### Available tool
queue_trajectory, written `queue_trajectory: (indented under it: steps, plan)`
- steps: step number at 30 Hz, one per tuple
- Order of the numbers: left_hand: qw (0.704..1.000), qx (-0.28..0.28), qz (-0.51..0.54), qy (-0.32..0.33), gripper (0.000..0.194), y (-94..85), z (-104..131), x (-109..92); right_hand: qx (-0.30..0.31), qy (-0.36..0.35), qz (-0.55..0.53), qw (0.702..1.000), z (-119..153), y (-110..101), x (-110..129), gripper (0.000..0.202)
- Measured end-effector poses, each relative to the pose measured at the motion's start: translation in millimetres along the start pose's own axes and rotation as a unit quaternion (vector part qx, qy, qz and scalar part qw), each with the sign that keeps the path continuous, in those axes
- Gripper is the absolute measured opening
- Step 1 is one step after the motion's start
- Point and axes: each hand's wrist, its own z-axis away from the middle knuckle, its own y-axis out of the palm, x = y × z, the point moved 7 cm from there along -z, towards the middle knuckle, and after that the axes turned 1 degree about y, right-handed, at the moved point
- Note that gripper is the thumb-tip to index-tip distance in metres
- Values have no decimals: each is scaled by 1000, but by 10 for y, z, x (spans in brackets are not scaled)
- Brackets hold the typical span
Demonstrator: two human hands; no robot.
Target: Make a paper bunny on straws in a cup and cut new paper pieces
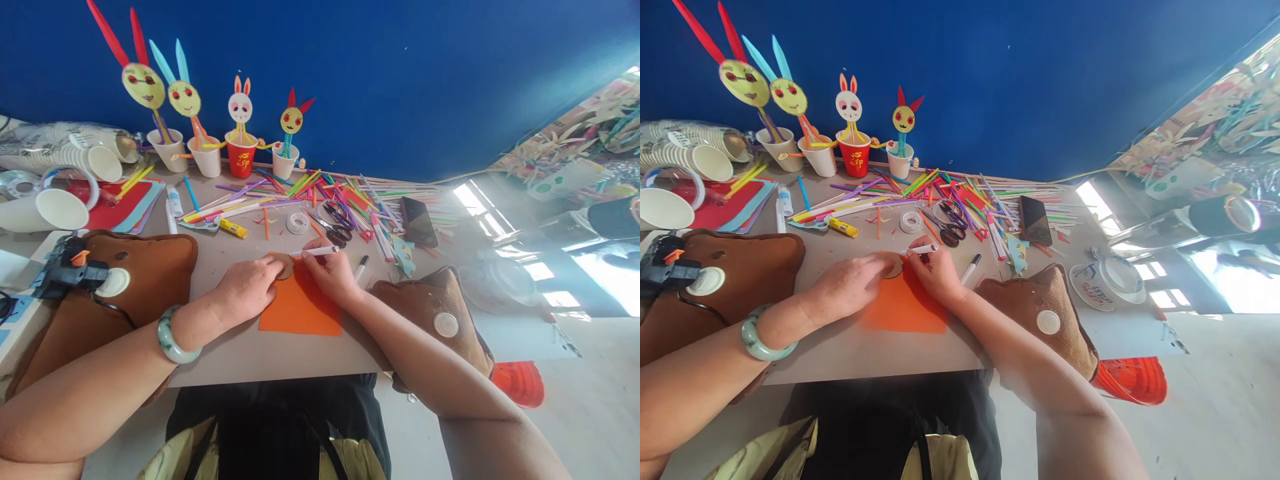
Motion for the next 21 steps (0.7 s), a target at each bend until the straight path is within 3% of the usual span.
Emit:
queue_trajectory:
  steps: [11, 21]
  plan:
    - [999, 31, -11, 15, 35, 29, 11, -58, 1, -24, 30, 999, 30, -27, -3, 19]
    - [1000, 12, 17, 21, 38, 22, 16, -45, -5, -66, 87, 994, 160, -67, 112, 12]
